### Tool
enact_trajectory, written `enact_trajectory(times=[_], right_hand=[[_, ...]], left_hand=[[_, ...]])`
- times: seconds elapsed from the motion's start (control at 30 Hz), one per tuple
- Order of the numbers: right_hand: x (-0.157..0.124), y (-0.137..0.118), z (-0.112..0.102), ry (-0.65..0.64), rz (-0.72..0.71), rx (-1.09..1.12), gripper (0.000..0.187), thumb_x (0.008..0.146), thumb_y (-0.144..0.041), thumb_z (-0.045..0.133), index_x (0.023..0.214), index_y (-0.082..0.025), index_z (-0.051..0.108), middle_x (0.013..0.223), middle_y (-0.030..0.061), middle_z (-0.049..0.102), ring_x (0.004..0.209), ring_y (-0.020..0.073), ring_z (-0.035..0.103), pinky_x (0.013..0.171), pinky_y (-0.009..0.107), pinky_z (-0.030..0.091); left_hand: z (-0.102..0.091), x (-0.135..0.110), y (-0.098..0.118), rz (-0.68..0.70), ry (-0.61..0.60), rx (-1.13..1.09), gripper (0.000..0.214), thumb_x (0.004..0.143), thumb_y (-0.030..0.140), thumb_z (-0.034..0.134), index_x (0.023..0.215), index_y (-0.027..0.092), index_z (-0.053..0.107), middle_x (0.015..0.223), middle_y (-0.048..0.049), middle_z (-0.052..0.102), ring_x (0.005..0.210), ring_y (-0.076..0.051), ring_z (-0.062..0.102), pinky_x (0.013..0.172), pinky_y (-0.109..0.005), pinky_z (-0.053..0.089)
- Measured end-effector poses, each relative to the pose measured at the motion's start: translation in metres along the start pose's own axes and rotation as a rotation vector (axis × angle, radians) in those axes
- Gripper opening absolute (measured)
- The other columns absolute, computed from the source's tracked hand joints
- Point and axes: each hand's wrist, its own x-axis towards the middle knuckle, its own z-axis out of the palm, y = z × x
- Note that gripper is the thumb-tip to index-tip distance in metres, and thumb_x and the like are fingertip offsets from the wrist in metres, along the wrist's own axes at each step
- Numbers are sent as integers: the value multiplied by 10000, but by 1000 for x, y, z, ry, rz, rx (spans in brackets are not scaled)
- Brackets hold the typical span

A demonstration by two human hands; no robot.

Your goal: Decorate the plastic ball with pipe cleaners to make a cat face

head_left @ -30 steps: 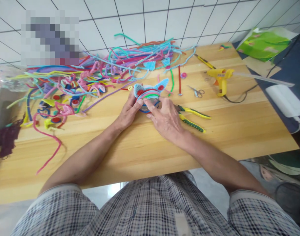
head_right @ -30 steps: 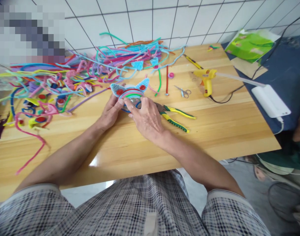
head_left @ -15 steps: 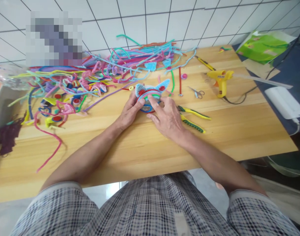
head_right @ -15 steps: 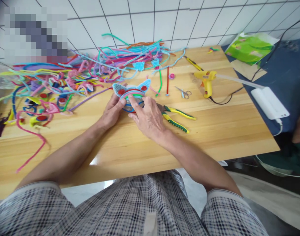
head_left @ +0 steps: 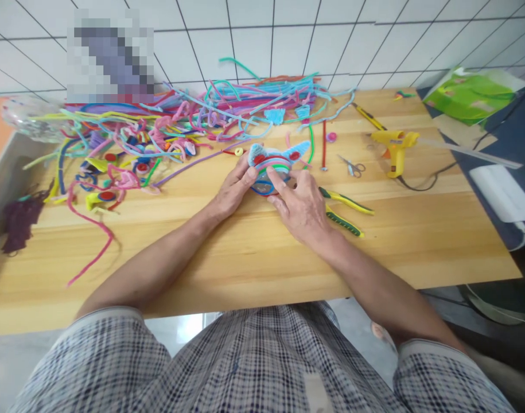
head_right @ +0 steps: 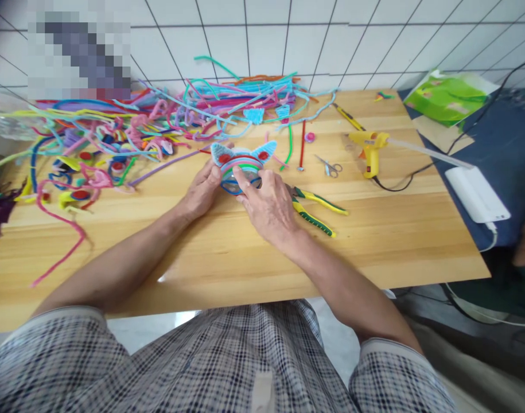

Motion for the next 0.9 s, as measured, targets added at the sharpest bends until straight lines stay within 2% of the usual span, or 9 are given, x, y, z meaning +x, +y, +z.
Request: enact_trajectory(times=[0.07, 0.13, 0.2, 0.27, 0.33, 0.4, 0.6, 0.8, 0.9], right_hand=[[0, 0, 1, 3, 0, 3, 815, 1199, -344, 845, 1968, -404, 580, 1601, 188, 676, 1454, 429, 707, 1317, 710, 685], [0, -1, 2, 6, 2, 20, 787, 1215, -325, 804, 1968, -387, 581, 1593, 193, 685, 1464, 434, 713, 1340, 731, 667], [0, -1, 4, 28, 5, 54, 802, 1234, -351, 765, 1998, -354, 521, 1622, 208, 697, 1507, 451, 718, 1368, 756, 644], [0, 1, 7, 73, 5, 106, 873, 1250, -418, 732, 2048, -313, 393, 1702, 232, 705, 1570, 475, 715, 1385, 777, 631], [0, 4, 11, 117, 21, 175, 939, 1261, -497, 696, 2074, -283, 278, 1804, 253, 691, 1617, 490, 718, 1370, 776, 648], [0, 8, 15, 153, 48, 242, 947, 1266, -563, 664, 2069, -272, 255, 1852, 262, 686, 1616, 489, 745, 1326, 758, 688], [1, 19, 31, 232, 106, 371, 797, 1274, -584, 626, 1966, -245, 423, 1765, 261, 750, 1564, 405, 802, 1286, 669, 741], [6, 34, 43, 241, 177, 452, 762, 1154, -464, 795, 1850, -268, 555, 1728, 227, 755, 1579, 400, 761, 1344, 689, 684], [7, 35, 40, 269, 209, 530, 680, 1091, -376, 813, 1745, -294, 649, 1642, 181, 794, 1514, 374, 779, 1314, 644, 685]], left_hand=[[0, 2, 0, -19, -91, -54, 831, 1087, 982, 806, 1676, 397, 851, 1818, -69, 801, 1856, -403, 632, 1611, -641, 465], [-1, 3, 2, -22, -111, -71, 819, 1085, 961, 831, 1676, 394, 847, 1862, -63, 769, 1884, -410, 595, 1631, -644, 421], [-1, 3, 3, -21, -94, -67, 812, 1100, 959, 811, 1671, 382, 846, 1865, -69, 768, 1879, -414, 602, 1618, -639, 441], [-1, 3, 4, -24, -82, -67, 826, 1115, 959, 789, 1673, 353, 842, 1861, -91, 772, 1855, -426, 630, 1591, -634, 483], [0, 3, 4, -31, -78, -76, 864, 1110, 972, 782, 1680, 325, 831, 1860, -111, 772, 1829, -442, 654, 1560, -632, 522], [1, 4, 3, -35, -81, -93, 904, 1082, 997, 799, 1675, 314, 826, 1847, -120, 779, 1818, -451, 659, 1550, -630, 529], [3, 5, -7, -50, -76, -157, 917, 1066, 1007, 809, 1677, 323, 808, 1795, -130, 806, 1794, -439, 680, 1538, -611, 542], [2, 4, -10, -35, -33, -134, 915, 1097, 1010, 753, 1645, 279, 803, 1800, -157, 789, 1807, -444, 657, 1550, -605, 513], [5, 5, -7, -6, -71, -168, 1011, 985, 987, 925, 1671, 266, 742, 1758, -177, 796, 1705, -456, 735, 1466, -588, 599]])
